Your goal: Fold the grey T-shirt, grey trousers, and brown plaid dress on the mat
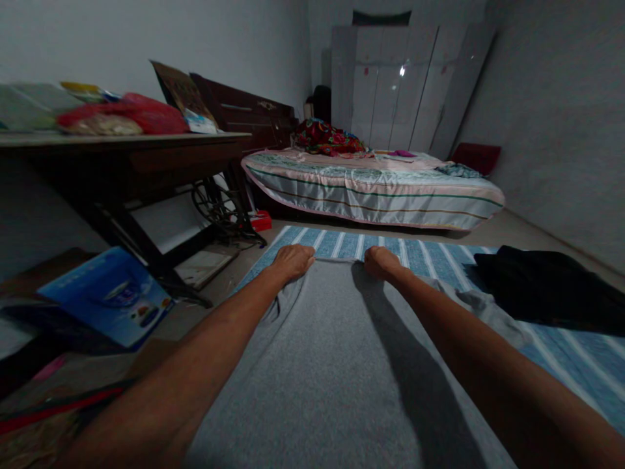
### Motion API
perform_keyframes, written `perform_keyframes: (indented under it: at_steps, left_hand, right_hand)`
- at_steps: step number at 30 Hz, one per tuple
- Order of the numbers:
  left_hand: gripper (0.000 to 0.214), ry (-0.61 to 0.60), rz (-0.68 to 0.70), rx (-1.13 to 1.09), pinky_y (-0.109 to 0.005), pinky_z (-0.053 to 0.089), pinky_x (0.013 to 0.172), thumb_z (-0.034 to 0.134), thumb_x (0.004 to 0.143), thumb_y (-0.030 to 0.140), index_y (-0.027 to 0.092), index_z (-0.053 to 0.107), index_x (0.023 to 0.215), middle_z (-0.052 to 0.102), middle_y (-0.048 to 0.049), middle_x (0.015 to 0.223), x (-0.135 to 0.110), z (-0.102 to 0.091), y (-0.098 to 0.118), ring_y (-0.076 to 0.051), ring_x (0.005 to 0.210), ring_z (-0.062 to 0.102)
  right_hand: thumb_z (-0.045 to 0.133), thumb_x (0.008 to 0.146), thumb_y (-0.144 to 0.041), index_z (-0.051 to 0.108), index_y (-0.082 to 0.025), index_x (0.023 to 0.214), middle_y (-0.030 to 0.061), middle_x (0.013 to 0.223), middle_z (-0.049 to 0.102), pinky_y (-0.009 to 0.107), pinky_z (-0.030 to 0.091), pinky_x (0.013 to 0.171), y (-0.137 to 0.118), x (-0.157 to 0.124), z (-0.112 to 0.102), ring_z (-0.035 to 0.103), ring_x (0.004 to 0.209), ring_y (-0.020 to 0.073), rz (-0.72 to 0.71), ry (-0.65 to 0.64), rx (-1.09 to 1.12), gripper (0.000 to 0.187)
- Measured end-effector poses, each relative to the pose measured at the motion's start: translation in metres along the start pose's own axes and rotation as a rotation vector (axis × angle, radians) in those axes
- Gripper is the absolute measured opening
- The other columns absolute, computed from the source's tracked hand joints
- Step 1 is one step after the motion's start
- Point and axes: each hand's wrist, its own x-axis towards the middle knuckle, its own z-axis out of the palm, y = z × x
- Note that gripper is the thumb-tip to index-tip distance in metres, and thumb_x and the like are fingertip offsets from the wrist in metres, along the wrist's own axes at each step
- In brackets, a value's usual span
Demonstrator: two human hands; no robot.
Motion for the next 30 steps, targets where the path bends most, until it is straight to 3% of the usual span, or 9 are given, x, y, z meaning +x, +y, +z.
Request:
perform_keyframes:
  at_steps: [3,10,15,19,23,25,30]
  left_hand:
    - [0.030,-0.010,-0.009,0.031,-0.035,0.044,0.085,0.040,0.094,0.033,0.018,0.064,0.104,0.069,-0.0142,0.106,0.001,0.006,-0.004,-0.028,0.104,0.063]
    - [0.034,-0.021,-0.047,0.061,-0.037,0.044,0.084,0.039,0.095,0.035,0.014,0.065,0.103,0.069,-0.0173,0.103,0.002,0.023,-0.010,-0.030,0.101,0.064]
    - [0.026,0.014,-0.094,0.071,-0.040,0.043,0.087,0.044,0.092,0.029,0.014,0.065,0.098,0.068,-0.0166,0.102,-0.004,0.014,-0.011,-0.030,0.102,0.062]
    - [0.022,0.115,-0.064,0.053,-0.044,0.038,0.096,0.045,0.090,0.019,0.013,0.063,0.100,0.062,-0.0165,0.112,-0.023,0.001,0.020,-0.031,0.112,0.054]
    - [0.022,0.158,0.275,-0.154,-0.036,0.039,0.101,0.047,0.091,0.024,0.015,0.062,0.105,0.058,-0.0124,0.125,-0.043,0.010,0.067,-0.024,0.119,0.052]
    - [0.030,0.123,0.345,-0.231,-0.038,0.037,0.105,0.045,0.094,0.033,0.016,0.060,0.115,0.052,-0.0126,0.136,-0.045,0.022,0.080,-0.024,0.126,0.047]
    - [0.062,-0.077,0.121,-0.248,-0.053,0.020,0.113,0.032,0.096,0.053,0.014,0.039,0.143,0.030,-0.0169,0.154,-0.035,0.045,0.073,-0.030,0.142,0.026]
  right_hand:
    - [0.051,0.087,-0.018,0.065,-0.012,0.109,0.0163,0.108,0.067,0.029,0.048,0.081,-0.008,0.001,0.001,0.064,0.103,0.0256,0.029,0.034,-0.017,0.027]
    - [0.034,0.091,-0.012,0.062,-0.015,0.112,0.0153,0.105,0.068,0.032,0.047,0.080,-0.023,-0.013,0.016,0.065,0.099,0.0239,0.046,0.092,-0.054,0.034]
    - [0.034,0.093,-0.016,0.056,-0.019,0.118,0.0089,0.110,0.066,0.027,0.044,0.080,-0.023,-0.037,0.010,0.062,0.100,0.0197,-0.051,0.132,-0.066,0.034]
    - [0.040,0.092,-0.021,0.059,-0.019,0.109,0.0072,0.112,0.064,0.024,0.041,0.080,-0.003,-0.065,0.006,0.058,0.102,0.0186,-0.122,0.148,-0.069,0.026]
    - [0.040,0.092,-0.020,0.061,-0.017,0.100,0.0079,0.105,0.063,0.025,0.040,0.076,0.032,-0.078,0.015,0.058,0.094,0.0181,-0.121,0.176,-0.084,0.023]
    - [0.042,0.093,-0.023,0.061,-0.017,0.099,0.0083,0.105,0.063,0.026,0.040,0.078,0.047,-0.078,0.021,0.058,0.095,0.0187,-0.145,0.187,-0.091,0.021]
    - [0.045,0.095,-0.040,0.057,-0.019,0.112,0.0092,0.123,0.057,0.034,0.037,0.093,0.064,-0.070,0.030,0.051,0.113,0.0223,-0.183,0.171,-0.062,0.030]
